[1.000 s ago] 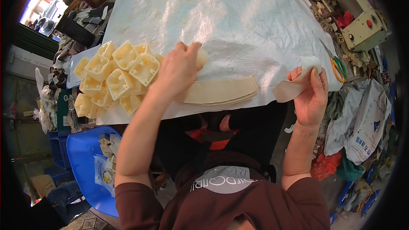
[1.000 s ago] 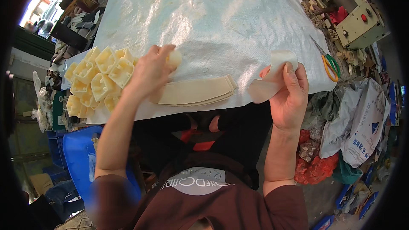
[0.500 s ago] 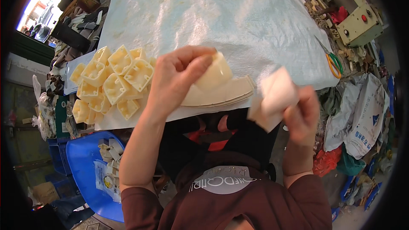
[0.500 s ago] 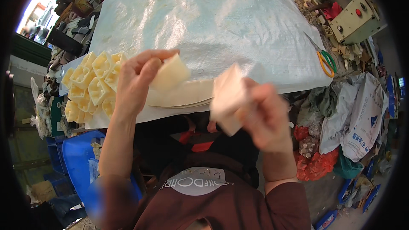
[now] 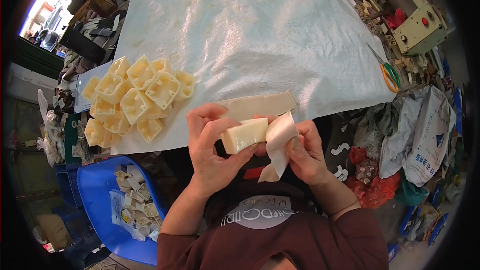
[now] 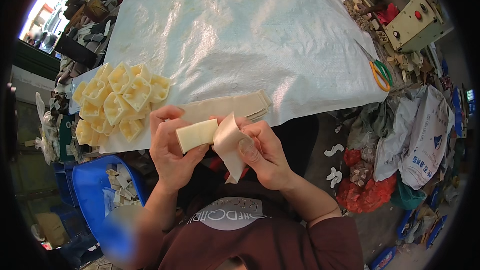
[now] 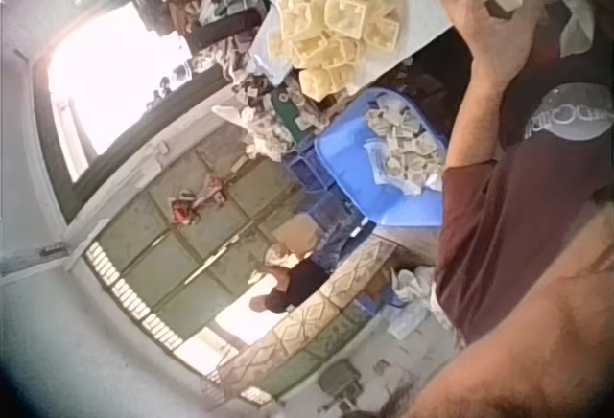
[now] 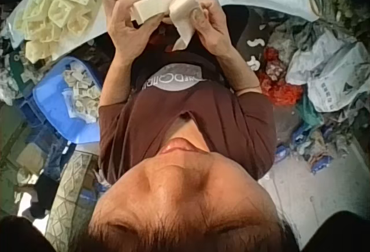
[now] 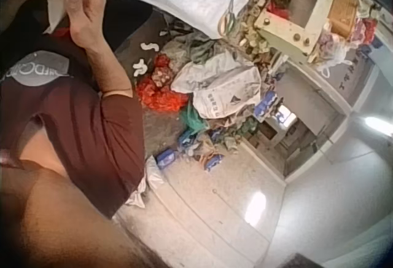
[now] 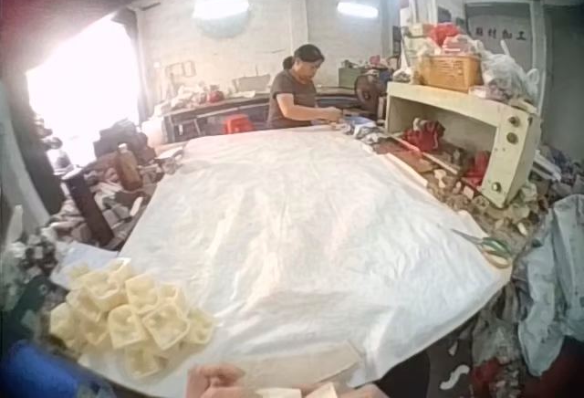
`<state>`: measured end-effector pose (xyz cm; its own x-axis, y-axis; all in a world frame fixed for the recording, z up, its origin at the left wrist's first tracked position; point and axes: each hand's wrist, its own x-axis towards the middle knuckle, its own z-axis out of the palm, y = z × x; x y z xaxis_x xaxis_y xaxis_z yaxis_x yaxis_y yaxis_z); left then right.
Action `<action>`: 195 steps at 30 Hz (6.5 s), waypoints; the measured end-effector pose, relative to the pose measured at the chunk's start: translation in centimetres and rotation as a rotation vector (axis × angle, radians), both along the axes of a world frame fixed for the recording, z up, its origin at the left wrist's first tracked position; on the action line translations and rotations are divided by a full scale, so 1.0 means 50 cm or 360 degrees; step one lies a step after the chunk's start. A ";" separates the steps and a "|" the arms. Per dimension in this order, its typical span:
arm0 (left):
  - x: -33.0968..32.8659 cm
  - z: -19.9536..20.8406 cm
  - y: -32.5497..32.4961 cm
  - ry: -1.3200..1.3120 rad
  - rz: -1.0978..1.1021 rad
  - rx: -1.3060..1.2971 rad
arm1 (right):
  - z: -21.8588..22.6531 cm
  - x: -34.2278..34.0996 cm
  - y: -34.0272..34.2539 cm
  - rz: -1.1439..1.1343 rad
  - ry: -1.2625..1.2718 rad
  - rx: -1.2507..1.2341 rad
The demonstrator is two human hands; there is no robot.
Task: The person repeatedly picks up a small, flat, beige plastic sheet and a yellow plastic mold. They insert the sheet into the mold, press it into place, and then remove the assembled unit, placing it into a blue bin. This process is repeated continuously throughout the video.
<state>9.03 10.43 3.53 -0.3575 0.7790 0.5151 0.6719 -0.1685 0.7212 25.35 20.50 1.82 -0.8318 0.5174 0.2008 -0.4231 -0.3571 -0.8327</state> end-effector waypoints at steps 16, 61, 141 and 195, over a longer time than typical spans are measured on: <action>0.007 -0.028 -0.070 -0.0820 -0.0169 -0.0086 | 0.057 -0.022 0.041 0.0063 -0.0203 0.1107; 0.054 -0.020 -0.072 -0.0951 0.0076 -0.0222 | 0.034 -0.030 0.012 -0.0276 -0.0688 0.1238; 0.046 -0.029 -0.070 -0.1262 -0.0464 0.0097 | -0.017 -0.030 -0.016 -0.0110 -0.0188 -0.0110; 0.071 -0.045 -0.020 -0.1244 -0.0786 0.0208 | -0.037 -0.042 0.008 0.0455 -0.0407 -0.0453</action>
<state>12.59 9.43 1.28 -0.2834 0.8879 0.3624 -0.1657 -0.4175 0.8934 23.24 20.89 -0.04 -0.9531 0.2654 -0.1456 -0.0688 -0.6583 -0.7496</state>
